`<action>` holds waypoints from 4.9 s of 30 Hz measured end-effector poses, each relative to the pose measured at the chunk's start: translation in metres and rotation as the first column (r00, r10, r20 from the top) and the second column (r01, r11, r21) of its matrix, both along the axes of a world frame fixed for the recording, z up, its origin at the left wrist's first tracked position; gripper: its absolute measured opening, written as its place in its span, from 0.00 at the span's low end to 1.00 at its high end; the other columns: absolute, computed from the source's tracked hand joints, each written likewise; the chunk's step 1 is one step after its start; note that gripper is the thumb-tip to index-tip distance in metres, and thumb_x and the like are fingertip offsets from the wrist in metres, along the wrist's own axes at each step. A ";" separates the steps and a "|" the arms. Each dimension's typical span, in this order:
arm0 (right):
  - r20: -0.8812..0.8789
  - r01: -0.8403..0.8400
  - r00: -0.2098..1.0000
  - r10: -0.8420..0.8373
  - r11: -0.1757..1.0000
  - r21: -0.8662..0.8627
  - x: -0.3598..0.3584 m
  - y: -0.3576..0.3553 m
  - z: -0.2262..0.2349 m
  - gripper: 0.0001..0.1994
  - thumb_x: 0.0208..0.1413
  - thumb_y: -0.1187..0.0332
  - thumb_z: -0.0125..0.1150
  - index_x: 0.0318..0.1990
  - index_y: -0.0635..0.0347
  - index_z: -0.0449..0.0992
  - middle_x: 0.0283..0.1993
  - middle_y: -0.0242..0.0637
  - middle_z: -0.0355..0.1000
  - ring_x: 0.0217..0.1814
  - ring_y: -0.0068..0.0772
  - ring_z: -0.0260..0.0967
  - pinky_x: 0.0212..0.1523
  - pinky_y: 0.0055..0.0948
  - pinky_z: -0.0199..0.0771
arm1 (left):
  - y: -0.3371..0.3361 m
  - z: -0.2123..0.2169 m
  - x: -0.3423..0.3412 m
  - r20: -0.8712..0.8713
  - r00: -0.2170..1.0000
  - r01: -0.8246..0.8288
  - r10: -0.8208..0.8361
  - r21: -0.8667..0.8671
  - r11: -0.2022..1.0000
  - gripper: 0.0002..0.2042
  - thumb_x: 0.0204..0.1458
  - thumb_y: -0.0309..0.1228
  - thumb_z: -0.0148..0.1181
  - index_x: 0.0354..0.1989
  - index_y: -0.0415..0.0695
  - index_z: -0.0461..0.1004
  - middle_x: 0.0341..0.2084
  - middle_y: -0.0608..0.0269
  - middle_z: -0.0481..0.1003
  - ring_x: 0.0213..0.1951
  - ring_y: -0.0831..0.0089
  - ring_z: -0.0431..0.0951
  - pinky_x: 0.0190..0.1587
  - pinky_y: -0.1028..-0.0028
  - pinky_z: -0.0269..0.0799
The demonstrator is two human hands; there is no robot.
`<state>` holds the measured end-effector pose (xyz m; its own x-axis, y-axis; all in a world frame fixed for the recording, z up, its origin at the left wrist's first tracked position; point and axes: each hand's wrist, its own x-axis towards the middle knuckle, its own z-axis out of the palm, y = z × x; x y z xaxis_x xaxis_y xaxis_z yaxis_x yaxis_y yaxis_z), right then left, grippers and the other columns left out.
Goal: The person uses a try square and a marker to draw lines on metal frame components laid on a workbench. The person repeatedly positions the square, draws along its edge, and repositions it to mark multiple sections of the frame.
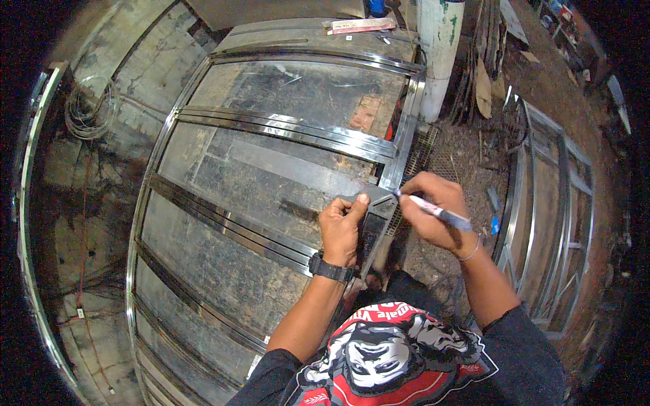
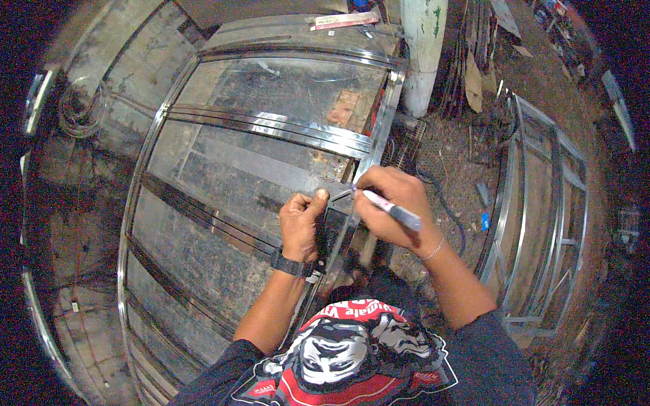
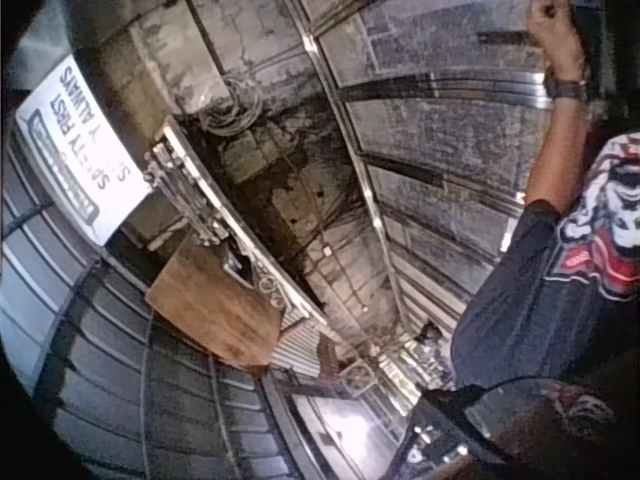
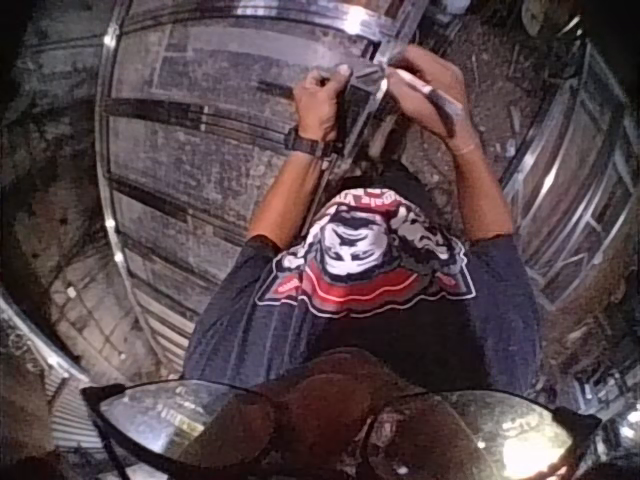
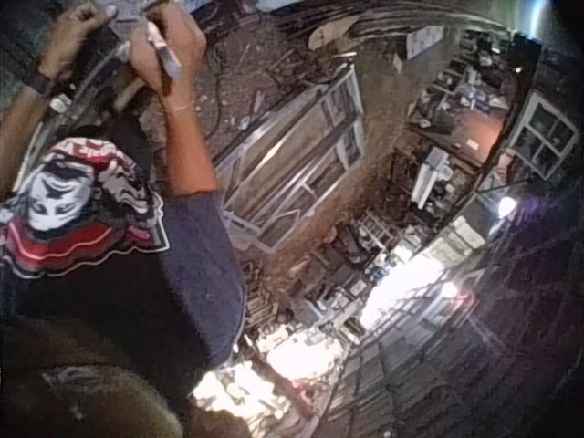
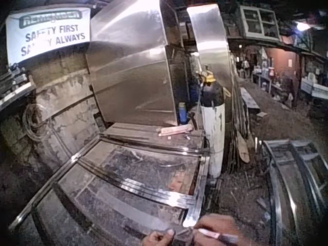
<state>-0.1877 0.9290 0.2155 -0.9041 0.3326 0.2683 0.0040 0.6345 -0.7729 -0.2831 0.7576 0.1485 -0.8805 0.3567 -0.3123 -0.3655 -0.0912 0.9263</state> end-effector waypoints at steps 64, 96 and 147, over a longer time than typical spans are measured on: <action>-0.139 0.065 0.885 -0.445 0.414 -0.908 0.021 0.075 -0.085 0.05 0.64 0.69 0.65 0.43 0.58 0.77 0.40 0.25 0.75 0.42 0.15 0.68 0.46 0.19 0.66 | -0.022 0.071 -0.072 -0.239 0.968 0.014 -0.073 -0.239 0.971 0.18 0.63 0.24 0.59 0.59 0.28 0.71 0.38 0.48 0.82 0.38 0.57 0.86 0.36 0.65 0.84; -0.141 0.015 0.922 -0.360 0.397 -0.918 -0.011 0.070 -0.089 0.07 0.64 0.70 0.65 0.45 0.60 0.77 0.42 0.28 0.78 0.44 0.17 0.71 0.49 0.20 0.69 | -0.024 0.089 -0.060 -0.324 0.944 -0.036 -0.067 -0.300 0.953 0.19 0.64 0.26 0.59 0.60 0.31 0.69 0.40 0.48 0.83 0.37 0.60 0.86 0.34 0.67 0.84; -0.142 0.014 0.911 -0.386 0.374 -0.927 0.012 0.068 -0.075 0.07 0.62 0.68 0.67 0.43 0.59 0.79 0.41 0.25 0.76 0.42 0.16 0.67 0.48 0.20 0.65 | -0.012 0.091 -0.043 -0.348 0.933 -0.009 -0.091 -0.276 0.961 0.18 0.63 0.26 0.60 0.59 0.31 0.71 0.40 0.50 0.83 0.37 0.61 0.87 0.33 0.68 0.83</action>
